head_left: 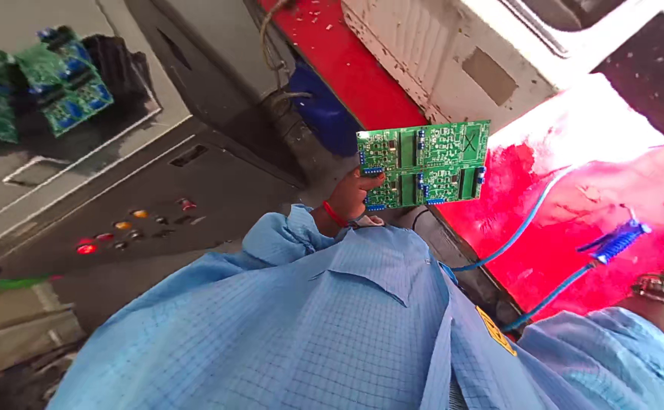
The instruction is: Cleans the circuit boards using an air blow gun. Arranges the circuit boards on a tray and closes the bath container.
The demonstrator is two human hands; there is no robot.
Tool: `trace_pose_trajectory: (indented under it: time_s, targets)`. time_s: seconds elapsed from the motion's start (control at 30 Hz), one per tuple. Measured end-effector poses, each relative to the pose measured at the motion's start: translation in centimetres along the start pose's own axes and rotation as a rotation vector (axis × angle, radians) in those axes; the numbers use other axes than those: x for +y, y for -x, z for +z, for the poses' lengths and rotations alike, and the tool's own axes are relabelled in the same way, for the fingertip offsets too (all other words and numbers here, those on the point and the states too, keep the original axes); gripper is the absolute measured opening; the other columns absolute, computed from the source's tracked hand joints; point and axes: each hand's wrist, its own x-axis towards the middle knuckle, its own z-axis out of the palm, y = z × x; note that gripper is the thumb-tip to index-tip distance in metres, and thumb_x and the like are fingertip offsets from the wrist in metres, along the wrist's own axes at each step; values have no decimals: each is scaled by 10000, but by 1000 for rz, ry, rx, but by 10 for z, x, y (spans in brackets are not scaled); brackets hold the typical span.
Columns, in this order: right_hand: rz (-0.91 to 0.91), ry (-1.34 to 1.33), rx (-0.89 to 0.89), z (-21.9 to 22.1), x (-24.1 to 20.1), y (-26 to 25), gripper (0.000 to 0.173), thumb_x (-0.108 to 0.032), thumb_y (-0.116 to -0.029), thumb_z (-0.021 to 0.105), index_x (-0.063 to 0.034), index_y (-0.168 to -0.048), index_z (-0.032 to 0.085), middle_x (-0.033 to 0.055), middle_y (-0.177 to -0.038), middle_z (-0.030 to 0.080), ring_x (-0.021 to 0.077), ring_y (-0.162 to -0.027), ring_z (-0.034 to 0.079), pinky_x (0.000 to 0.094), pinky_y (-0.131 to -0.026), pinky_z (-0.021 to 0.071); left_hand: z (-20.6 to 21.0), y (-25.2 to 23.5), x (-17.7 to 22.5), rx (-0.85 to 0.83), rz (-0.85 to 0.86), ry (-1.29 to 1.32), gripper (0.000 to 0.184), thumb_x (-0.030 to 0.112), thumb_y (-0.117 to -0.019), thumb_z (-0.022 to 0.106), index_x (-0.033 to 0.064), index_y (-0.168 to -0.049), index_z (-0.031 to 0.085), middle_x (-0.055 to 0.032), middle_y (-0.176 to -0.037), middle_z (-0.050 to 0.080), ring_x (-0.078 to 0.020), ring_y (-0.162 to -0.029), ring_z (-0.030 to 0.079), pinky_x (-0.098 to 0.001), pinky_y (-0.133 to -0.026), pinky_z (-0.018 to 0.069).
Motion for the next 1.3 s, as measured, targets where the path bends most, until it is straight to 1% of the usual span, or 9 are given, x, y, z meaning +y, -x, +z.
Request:
trace_pose_trajectory:
  time_s: [0.03,0.1,0.2,0.43,0.67,0.8,0.9,1.0,1.3]
  targets:
    - [8,17,-64,8,-23,24,706,-300,-978,664,99,-1491,388,253,-1414,535,206,-1235,563,330,-1059,450,-9,2,2,-3,21,11,242,-14,-1033,489,48,-1260,545,-62,-1016,710,-152,-891,718,-342,-808,615]
    - [-26,-73,-262,32,-47,65,399,-245,-1037,564,35,-1321,536,19,-1009,646,30,-810,631,229,-759,551,-26,7,6,-8,67,39,229,-16,-1033,483,40,-1243,555,-59,-1002,713,-143,-879,717,-336,-806,615]
    - [58,-181,-662,91,-72,141,200,-232,-1077,503,-79,-1170,593,-116,-707,658,14,-597,649,225,-602,589,-52,21,19,44,105,94,225,-46,-1019,477,39,-1203,574,-44,-983,716,-129,-876,715,-328,-811,612]
    - [-85,-87,-1356,213,-147,320,425,-137,-1000,568,39,-1384,512,84,-1069,719,121,-908,715,287,-795,601,-131,58,50,162,150,229,219,-49,-1023,479,54,-1200,559,-32,-971,717,-125,-876,721,-323,-808,617]
    - [40,-467,-1628,277,-201,424,905,-465,-835,800,-50,-1478,317,84,-1268,675,233,-1102,706,371,-916,605,-219,97,70,204,235,257,214,-36,-1023,494,41,-1200,584,-46,-1003,722,-136,-901,719,-332,-830,613]
    - [241,-715,-1661,302,-222,471,457,-303,-917,743,-115,-1252,495,122,-1186,715,286,-1083,720,413,-939,600,-262,120,75,204,283,263,216,-34,-1022,493,58,-1188,595,-37,-1015,721,-128,-913,713,-332,-836,610]
    - [335,-778,-1648,315,-239,504,194,-130,-1017,510,-110,-1204,556,131,-1105,740,287,-1021,740,423,-928,606,-288,135,75,207,329,280,230,-33,-1023,485,68,-1204,586,-34,-1038,716,-132,-935,711,-338,-850,607]
    - [427,-760,-1616,323,-254,532,228,-60,-1052,354,-111,-1137,560,112,-1019,747,264,-948,750,423,-900,613,-307,151,74,241,359,305,242,-39,-1024,474,69,-1211,585,-34,-1034,720,-131,-932,714,-334,-852,607]
    - [558,-841,-1632,373,-282,588,188,-68,-1076,294,-140,-1161,446,58,-966,713,235,-896,728,431,-833,612,-346,177,73,256,440,97,176,-89,-967,540,-21,-1117,603,33,-978,706,-14,-941,678,-235,-897,571]
